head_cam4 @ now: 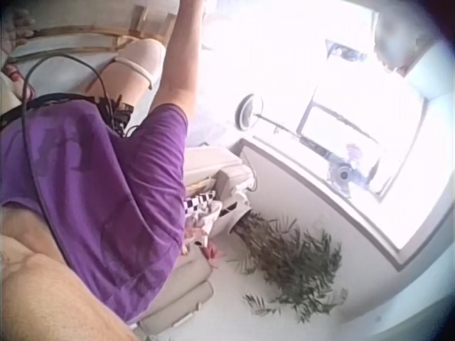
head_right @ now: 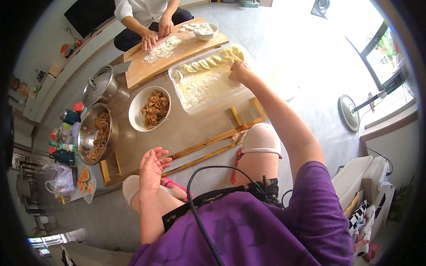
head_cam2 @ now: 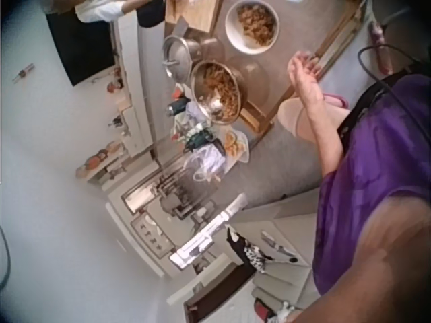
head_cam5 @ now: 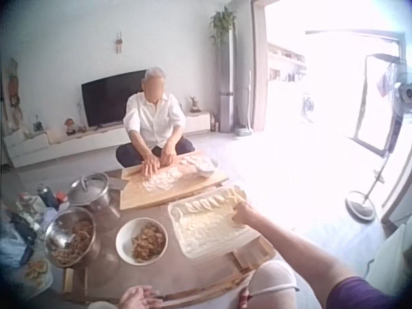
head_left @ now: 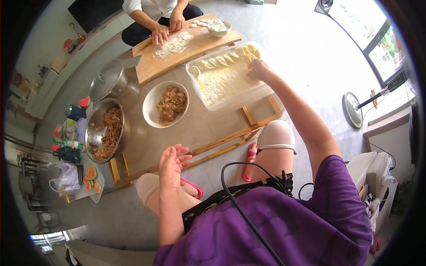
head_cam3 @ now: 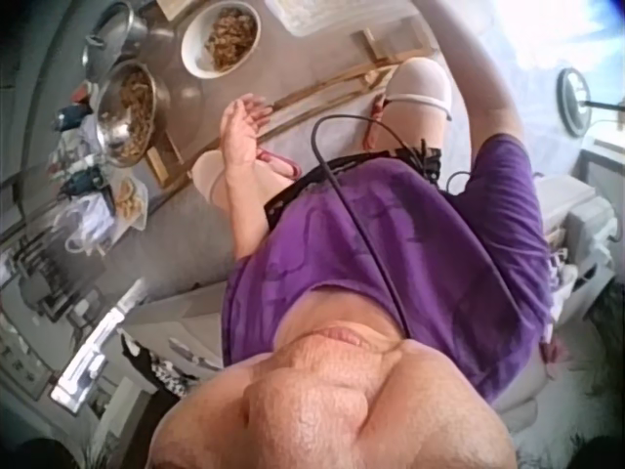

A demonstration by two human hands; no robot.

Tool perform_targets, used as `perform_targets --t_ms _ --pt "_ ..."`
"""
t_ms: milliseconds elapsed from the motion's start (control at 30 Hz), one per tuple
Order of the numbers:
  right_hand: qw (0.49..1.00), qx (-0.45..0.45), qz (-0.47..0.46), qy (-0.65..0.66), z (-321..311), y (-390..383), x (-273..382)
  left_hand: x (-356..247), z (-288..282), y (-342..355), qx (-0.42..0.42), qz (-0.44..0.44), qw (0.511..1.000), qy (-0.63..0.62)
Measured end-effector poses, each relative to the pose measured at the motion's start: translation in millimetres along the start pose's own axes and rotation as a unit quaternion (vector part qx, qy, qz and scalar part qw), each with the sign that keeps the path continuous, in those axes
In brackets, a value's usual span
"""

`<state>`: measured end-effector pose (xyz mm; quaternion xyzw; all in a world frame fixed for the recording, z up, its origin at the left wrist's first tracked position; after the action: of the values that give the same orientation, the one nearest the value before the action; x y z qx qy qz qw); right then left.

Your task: The person carries a metal bowl to the living room table, mixes meat filling in the bowl, transfers some into a small bowl with a spoon, and then fills and folds dough wrappers into dumplings.

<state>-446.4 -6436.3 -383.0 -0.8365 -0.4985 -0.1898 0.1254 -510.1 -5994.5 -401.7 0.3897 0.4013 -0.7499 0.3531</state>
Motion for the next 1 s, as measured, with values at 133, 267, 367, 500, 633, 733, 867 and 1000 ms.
perform_targets --t_ms 133,267,367,500,633,733,867,1000 --pt "0.997 0.03 0.046 0.052 6.6 2.0 -4.9 -1.2 -4.0 -6.1 -0.008 -0.001 1.0 -0.011" --pt "0.987 0.048 0.064 0.143 9.1 7.4 -25.0 0.9 -6.6 -7.2 -0.001 0.004 1.0 -0.025" --pt "0.985 -0.012 -0.004 0.17 2.8 4.8 -27.0 2.0 -8.6 -6.3 -0.005 -0.004 0.999 -0.035" --pt "0.978 -0.17 -0.1 0.06 -14.0 -25.6 22.8 0.0 -13.6 -9.1 -0.007 0.015 0.998 -0.057" --pt "0.953 -0.261 -0.138 0.072 -39.5 -48.1 65.6 -0.9 -9.0 -1.8 0.025 0.025 0.996 -0.077" --pt "0.941 -0.23 -0.184 0.168 -34.7 -43.4 71.9 -5.6 4.5 5.2 0.049 0.022 0.993 -0.102" --pt "0.936 0.026 -0.187 0.296 -8.0 -83.3 139.7 -5.9 15.3 15.8 0.08 0.017 0.984 -0.159" --pt "0.906 0.14 -0.274 0.292 26.9 -154.1 208.9 -15.5 43.7 20.5 0.124 0.007 0.96 -0.251"
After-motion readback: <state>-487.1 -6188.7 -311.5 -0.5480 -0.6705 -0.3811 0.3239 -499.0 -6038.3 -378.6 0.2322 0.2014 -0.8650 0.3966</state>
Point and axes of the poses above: each hand's wrist, its own y-axis towards the middle knuckle, its own z-axis out of the palm, x = y × z, the point moved 5 cm from there along y, towards the middle knuckle, and after that the axes turned 2 degrees about x, right-handed, at the moved point
